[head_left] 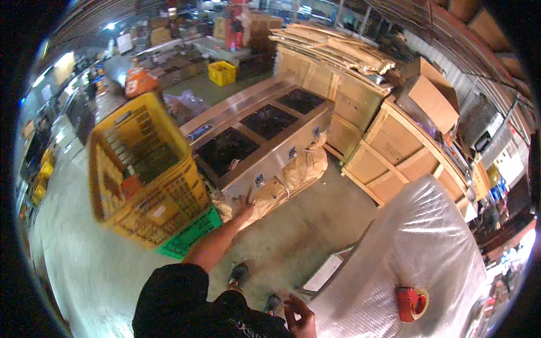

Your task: The person wraps a large piece of furniture with bubble wrap and secures it with packing tape. They repeatedly pull the bubble wrap from a roll, fold it over the item, and apply tape to hold the layers in place.

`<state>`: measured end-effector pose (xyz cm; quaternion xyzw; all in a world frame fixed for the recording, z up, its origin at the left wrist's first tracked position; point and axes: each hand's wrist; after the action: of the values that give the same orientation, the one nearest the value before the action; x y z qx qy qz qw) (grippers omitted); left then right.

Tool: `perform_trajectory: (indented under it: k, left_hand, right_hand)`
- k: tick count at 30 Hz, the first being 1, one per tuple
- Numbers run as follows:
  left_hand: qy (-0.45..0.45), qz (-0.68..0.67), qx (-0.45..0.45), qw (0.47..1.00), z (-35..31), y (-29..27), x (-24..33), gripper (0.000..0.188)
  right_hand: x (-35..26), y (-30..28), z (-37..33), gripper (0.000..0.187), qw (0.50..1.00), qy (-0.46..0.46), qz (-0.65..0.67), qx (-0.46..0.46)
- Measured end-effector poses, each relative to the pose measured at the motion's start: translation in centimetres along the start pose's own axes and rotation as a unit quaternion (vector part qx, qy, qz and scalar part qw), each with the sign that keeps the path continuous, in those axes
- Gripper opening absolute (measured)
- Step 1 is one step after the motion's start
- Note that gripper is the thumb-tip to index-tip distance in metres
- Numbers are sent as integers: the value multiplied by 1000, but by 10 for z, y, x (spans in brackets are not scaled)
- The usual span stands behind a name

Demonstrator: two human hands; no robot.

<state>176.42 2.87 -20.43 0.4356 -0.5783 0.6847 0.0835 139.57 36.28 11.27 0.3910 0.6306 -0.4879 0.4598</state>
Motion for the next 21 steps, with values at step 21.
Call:
perform_trajectory:
  k: [21]
  left_hand:
    - [310,-82,250,914,167,24,-8,53]
  right_hand:
    - [6,85,-41,26,942,174,72,279]
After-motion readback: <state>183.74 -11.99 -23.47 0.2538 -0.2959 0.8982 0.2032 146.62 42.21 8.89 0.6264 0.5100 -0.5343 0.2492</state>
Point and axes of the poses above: each hand's wrist, its own z-axis towards the middle knuckle, its own y-axis out of the palm, x = y × z
